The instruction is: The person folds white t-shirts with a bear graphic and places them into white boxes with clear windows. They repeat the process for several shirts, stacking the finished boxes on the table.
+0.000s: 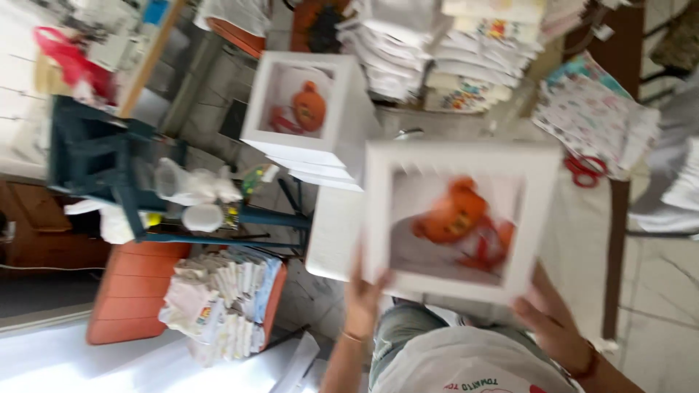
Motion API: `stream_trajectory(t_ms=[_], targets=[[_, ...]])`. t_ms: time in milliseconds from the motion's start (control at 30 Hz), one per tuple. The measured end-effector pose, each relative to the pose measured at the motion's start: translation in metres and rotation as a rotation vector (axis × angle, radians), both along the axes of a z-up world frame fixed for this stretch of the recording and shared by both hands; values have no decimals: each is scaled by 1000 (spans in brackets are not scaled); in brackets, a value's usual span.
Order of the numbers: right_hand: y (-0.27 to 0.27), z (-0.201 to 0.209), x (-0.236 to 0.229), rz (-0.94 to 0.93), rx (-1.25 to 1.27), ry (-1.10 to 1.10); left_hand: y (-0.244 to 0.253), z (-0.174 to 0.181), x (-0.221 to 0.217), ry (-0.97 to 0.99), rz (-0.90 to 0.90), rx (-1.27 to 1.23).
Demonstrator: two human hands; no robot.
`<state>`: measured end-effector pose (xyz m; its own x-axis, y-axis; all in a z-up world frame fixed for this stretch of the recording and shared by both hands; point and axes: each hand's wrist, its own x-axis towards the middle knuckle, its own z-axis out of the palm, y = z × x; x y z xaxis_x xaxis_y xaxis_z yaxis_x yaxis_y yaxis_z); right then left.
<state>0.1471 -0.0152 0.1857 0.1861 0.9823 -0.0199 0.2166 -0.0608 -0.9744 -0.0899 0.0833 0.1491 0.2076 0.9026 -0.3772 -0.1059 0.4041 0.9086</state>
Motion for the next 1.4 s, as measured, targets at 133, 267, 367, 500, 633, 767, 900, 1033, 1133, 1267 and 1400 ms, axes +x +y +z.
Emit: stream_trajectory(t_ms=[133, 267, 367, 500, 633, 767, 900, 1033, 1133, 1267, 1400], targets=[[113, 64, -66, 197, 148, 430, 106, 83, -44, 142, 360, 541], [205, 107, -124, 314, 369, 422, 187, 175, -52, 314, 340, 852], [239, 92, -143, 267, 286, 312, 259, 114, -79, 268, 458, 792], [252, 42, -152, 193, 403, 30, 262, 65, -98, 57, 311, 833], [262, 49, -150, 167, 456, 37, 290, 20, -112, -37, 320, 925], [272, 25, -149, 149, 427, 6, 275, 52, -96, -4, 251, 916], [252, 3, -153, 187, 297, 72, 270, 22, -93, -23, 241, 797], [236, -2, -145, 153, 187, 226, 254, 37, -81, -102, 195, 738], [216, -1, -136, 98, 110, 328, 250, 32, -81, -87, 199, 719], [185, -12, -120, -46, -73, 385, 245, 39, -72, -11, 244, 685], [152, -30, -102, -139, -183, 431, 267, -12, -93, 129, 282, 714]])
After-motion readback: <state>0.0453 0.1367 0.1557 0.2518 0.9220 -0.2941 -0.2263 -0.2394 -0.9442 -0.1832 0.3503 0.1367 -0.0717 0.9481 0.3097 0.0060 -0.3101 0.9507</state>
